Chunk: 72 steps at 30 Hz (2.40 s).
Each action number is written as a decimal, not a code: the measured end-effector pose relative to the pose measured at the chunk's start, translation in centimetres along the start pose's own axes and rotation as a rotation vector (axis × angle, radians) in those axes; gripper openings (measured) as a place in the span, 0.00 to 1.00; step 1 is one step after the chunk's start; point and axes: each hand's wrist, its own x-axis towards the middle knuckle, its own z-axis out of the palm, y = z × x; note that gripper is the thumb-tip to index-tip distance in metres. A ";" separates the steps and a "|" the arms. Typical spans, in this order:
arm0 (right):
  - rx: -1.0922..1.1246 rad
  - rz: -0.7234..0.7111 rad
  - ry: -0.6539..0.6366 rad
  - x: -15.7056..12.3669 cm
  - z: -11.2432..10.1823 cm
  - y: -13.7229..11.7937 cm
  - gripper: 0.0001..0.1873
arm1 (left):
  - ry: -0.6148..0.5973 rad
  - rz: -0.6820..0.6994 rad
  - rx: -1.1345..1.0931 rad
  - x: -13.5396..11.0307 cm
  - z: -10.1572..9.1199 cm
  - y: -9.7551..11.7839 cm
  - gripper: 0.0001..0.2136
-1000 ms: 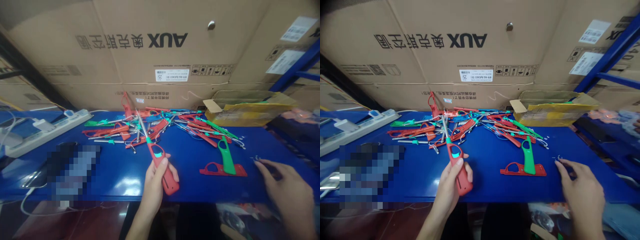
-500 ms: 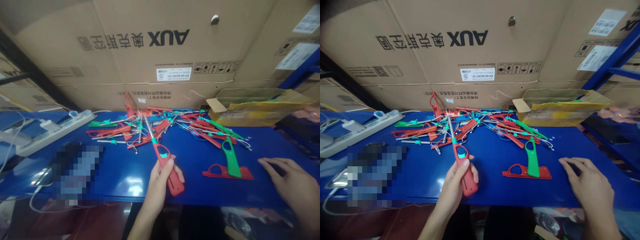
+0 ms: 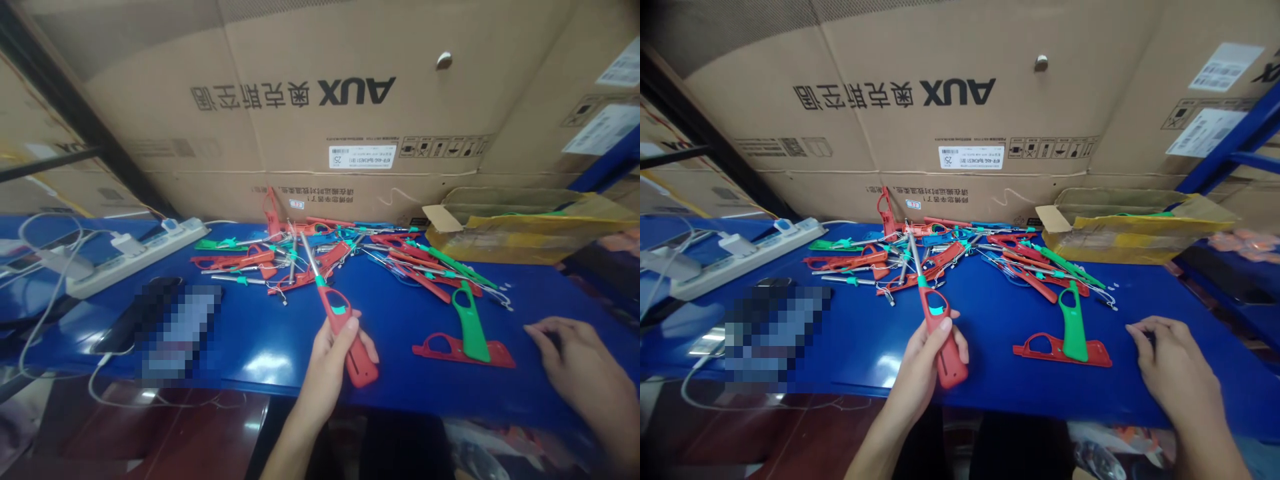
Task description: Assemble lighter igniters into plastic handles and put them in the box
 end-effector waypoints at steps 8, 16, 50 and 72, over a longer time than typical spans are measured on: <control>0.524 0.260 0.421 -2.7 -2.9 -7.9 0.10 | 0.051 0.025 -0.011 0.2 0.1 0.2 0.24; 0.961 -0.022 -0.126 -9.9 0.4 -20.7 0.11 | 0.081 0.085 -0.113 0.4 -0.4 -0.8 0.25; 1.100 -0.374 -0.471 -10.5 0.3 -22.3 0.06 | 0.115 0.133 0.127 -0.6 0.2 -0.1 0.24; 1.088 -0.389 -0.397 -10.9 0.6 -22.5 0.05 | 0.178 0.220 0.084 -0.2 -0.1 -0.9 0.23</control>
